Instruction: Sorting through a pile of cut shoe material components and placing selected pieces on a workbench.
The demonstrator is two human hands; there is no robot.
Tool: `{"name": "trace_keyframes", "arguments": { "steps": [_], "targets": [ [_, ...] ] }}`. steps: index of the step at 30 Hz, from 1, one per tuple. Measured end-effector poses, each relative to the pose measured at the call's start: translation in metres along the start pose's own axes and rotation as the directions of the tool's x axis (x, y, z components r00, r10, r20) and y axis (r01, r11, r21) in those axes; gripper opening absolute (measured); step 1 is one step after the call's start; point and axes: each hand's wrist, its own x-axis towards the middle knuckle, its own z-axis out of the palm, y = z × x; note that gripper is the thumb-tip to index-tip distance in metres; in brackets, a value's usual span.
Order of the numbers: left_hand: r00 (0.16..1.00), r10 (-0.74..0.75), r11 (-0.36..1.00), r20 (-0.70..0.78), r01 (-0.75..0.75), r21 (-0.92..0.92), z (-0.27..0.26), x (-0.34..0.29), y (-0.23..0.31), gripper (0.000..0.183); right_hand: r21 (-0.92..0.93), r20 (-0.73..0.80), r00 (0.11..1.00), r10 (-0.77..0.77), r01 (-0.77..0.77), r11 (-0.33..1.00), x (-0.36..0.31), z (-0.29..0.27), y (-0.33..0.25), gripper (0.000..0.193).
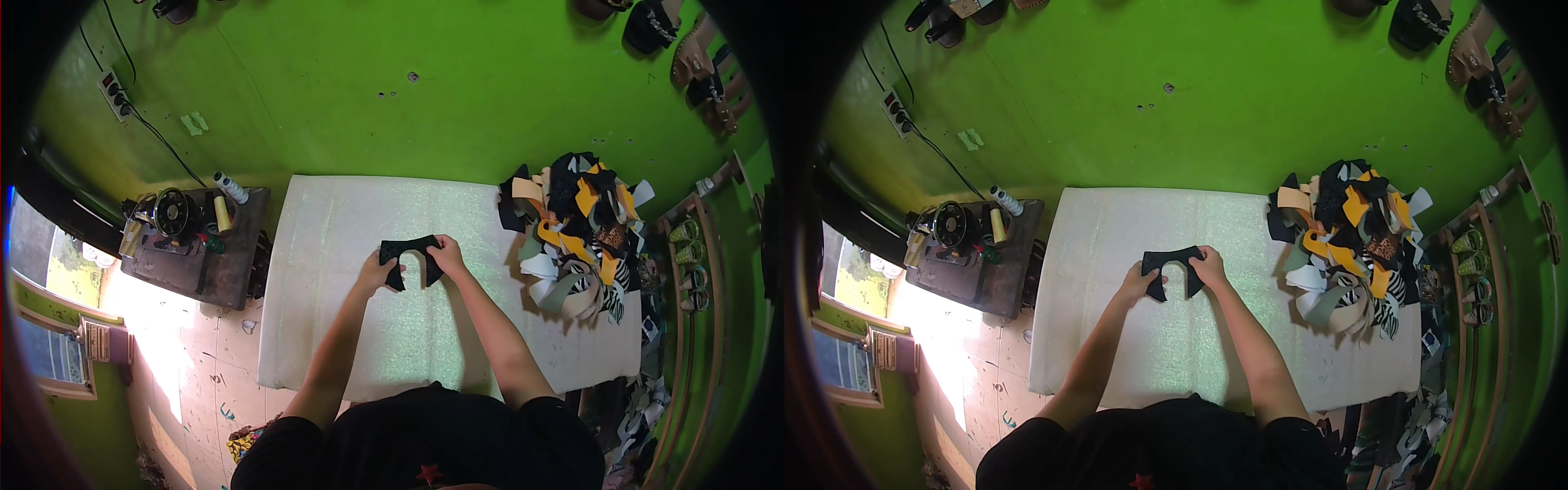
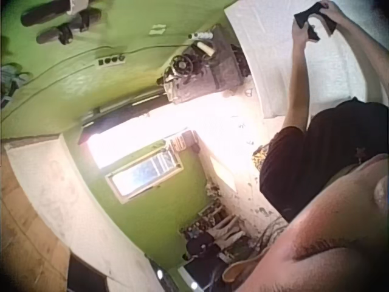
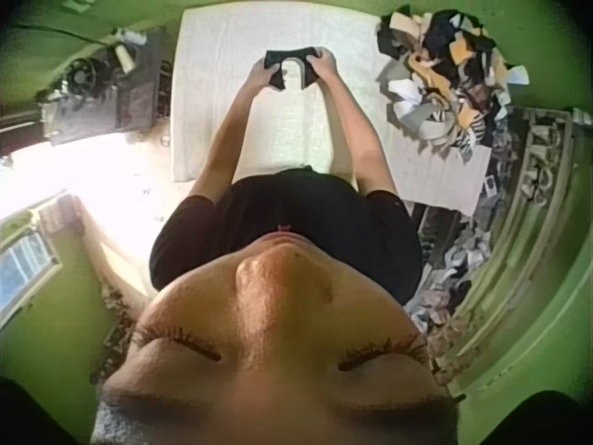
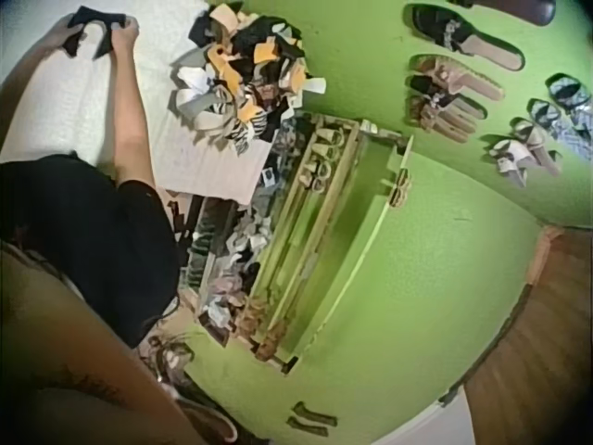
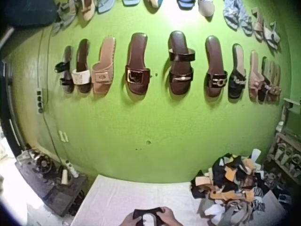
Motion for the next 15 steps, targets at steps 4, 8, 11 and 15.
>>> {"name": "trace_keyframes", "arguments": {
  "steps": [4, 8, 11, 15],
  "targets": [
    [0.974, 0.19, 0.958, -0.119, -0.157, 0.241, -0.038, 0.043, 0.009, 0.025, -0.036, 0.016, 0.999, -0.043, 0.043, 0.998, 0.035, 0.026, -0.004, 0.03],
    [0.961, 0.071, 0.974, -0.268, -0.009, 0.227, -0.079, 0.081, 0.022, 0.027, -0.116, -0.108, 0.983, 0.145, -0.158, 0.981, 0.058, 0.055, -0.02, 0.018],
    [0.949, 0.119, 0.975, -0.292, -0.056, 0.215, -0.095, 0.095, 0.021, 0.029, -0.168, -0.147, 0.98, 0.132, -0.156, 0.973, 0.07, 0.067, -0.016, 0.02],
    [0.902, 0.257, 0.943, -0.346, -0.156, 0.296, -0.111, 0.105, 0.015, 0.029, -0.109, -0.162, 0.984, 0.079, -0.098, 0.989, 0.083, 0.079, -0.026, 0.023]
  ]
}}
